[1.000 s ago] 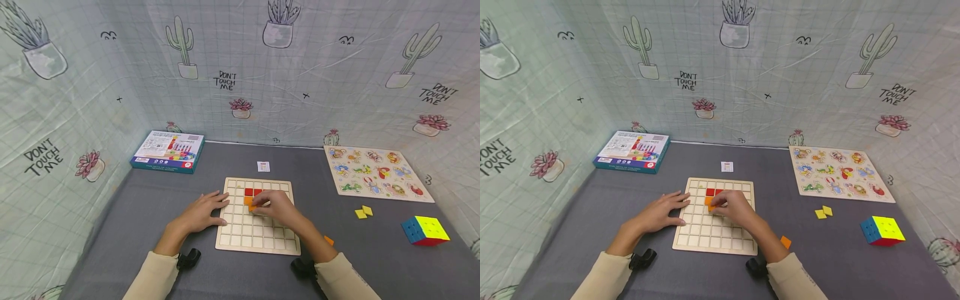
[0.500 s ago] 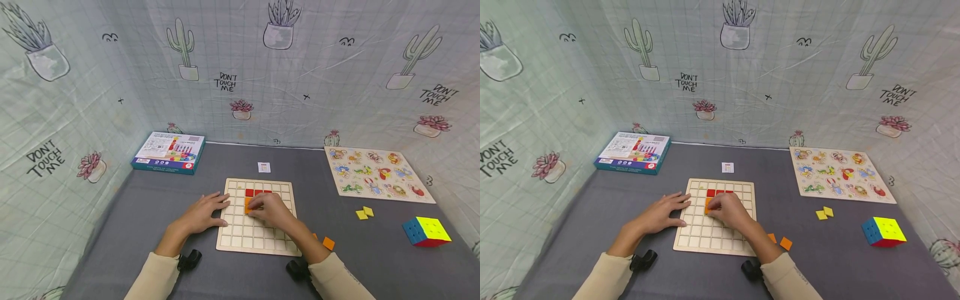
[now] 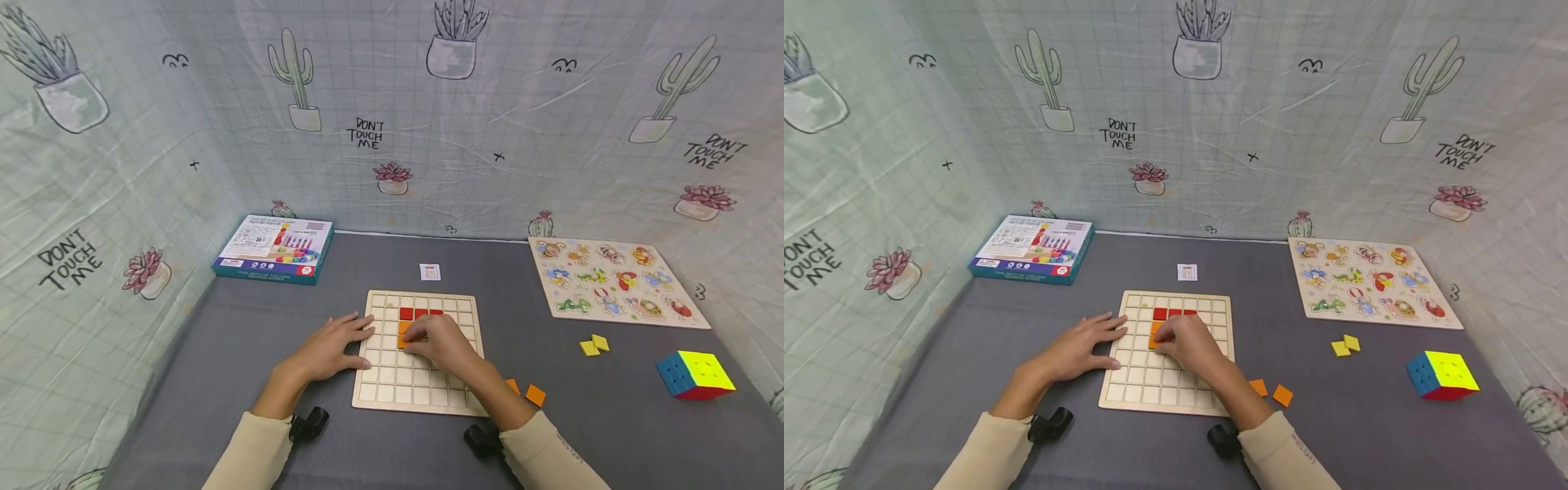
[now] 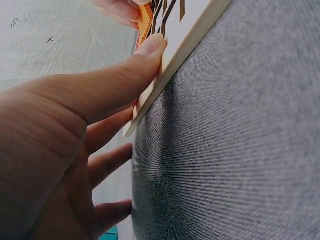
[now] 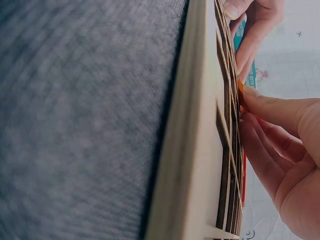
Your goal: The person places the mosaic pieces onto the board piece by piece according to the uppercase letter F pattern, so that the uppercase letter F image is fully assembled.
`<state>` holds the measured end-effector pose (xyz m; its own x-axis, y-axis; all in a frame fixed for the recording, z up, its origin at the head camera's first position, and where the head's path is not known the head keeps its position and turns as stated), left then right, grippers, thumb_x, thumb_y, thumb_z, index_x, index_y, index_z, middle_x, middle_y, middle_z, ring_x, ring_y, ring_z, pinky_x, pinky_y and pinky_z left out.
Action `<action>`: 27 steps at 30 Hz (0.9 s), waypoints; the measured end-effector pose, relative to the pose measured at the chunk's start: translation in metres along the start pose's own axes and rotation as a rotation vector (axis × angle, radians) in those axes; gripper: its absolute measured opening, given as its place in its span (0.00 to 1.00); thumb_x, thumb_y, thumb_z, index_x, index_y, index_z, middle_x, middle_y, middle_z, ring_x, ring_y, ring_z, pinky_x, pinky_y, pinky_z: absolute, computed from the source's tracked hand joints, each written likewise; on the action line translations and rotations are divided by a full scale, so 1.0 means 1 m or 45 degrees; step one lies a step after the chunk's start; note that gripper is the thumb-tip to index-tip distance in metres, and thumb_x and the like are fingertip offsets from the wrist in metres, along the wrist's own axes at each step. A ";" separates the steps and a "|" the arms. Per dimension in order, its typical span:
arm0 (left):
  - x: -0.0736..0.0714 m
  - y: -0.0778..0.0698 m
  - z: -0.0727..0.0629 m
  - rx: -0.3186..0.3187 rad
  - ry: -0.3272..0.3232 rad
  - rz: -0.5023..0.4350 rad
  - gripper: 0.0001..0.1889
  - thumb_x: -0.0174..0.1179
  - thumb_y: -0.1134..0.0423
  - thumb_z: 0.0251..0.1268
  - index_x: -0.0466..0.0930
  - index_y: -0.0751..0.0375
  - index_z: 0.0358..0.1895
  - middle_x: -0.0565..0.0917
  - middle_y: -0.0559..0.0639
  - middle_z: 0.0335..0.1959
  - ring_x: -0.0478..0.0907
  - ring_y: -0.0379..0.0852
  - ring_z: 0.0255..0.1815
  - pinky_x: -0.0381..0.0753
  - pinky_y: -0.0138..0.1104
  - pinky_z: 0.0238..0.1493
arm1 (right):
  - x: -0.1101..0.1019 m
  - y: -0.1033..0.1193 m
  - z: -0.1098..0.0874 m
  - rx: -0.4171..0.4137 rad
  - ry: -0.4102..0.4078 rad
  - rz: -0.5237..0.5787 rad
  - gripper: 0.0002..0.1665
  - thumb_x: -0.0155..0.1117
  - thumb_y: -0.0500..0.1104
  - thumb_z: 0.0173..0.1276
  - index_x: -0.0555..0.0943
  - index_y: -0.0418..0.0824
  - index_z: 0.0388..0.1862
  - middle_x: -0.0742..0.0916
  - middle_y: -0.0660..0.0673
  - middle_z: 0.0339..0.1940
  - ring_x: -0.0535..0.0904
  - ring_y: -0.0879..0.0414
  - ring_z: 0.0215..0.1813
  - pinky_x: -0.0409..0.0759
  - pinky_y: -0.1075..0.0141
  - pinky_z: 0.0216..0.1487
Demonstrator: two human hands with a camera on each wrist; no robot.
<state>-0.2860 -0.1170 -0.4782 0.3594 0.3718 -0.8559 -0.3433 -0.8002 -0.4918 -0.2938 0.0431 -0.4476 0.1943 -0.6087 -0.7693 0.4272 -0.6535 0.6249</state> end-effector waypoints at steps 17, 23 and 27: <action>-0.001 0.001 0.001 0.005 -0.012 0.013 0.37 0.70 0.46 0.62 0.72 0.54 0.74 0.66 0.47 0.81 0.56 0.58 0.84 0.49 0.69 0.79 | 0.000 -0.002 0.000 0.005 -0.004 -0.001 0.07 0.80 0.36 0.56 0.92 0.42 0.35 0.93 0.49 0.38 0.88 0.55 0.45 0.87 0.63 0.48; 0.000 0.001 0.000 -0.003 -0.007 0.012 0.37 0.70 0.47 0.62 0.72 0.54 0.74 0.66 0.47 0.81 0.56 0.58 0.84 0.49 0.68 0.79 | 0.001 -0.003 0.000 0.006 0.012 0.013 0.07 0.79 0.35 0.57 0.92 0.41 0.35 0.93 0.49 0.38 0.88 0.55 0.45 0.86 0.64 0.48; 0.001 0.001 0.000 -0.001 -0.010 0.008 0.37 0.70 0.47 0.63 0.72 0.54 0.74 0.66 0.47 0.81 0.56 0.58 0.84 0.50 0.68 0.80 | 0.002 -0.003 -0.001 0.014 0.036 0.020 0.07 0.79 0.35 0.57 0.92 0.41 0.36 0.92 0.49 0.40 0.87 0.55 0.46 0.85 0.64 0.49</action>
<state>-0.2860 -0.1176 -0.4791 0.3505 0.3705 -0.8602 -0.3445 -0.8031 -0.4863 -0.2939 0.0446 -0.4508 0.2258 -0.6061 -0.7627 0.4144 -0.6488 0.6383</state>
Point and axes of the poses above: each hand's wrist, its own z-axis towards the middle knuckle, its own x-axis out of the palm, y = z × x, the point moved 10 cm from there along z, towards the middle knuckle
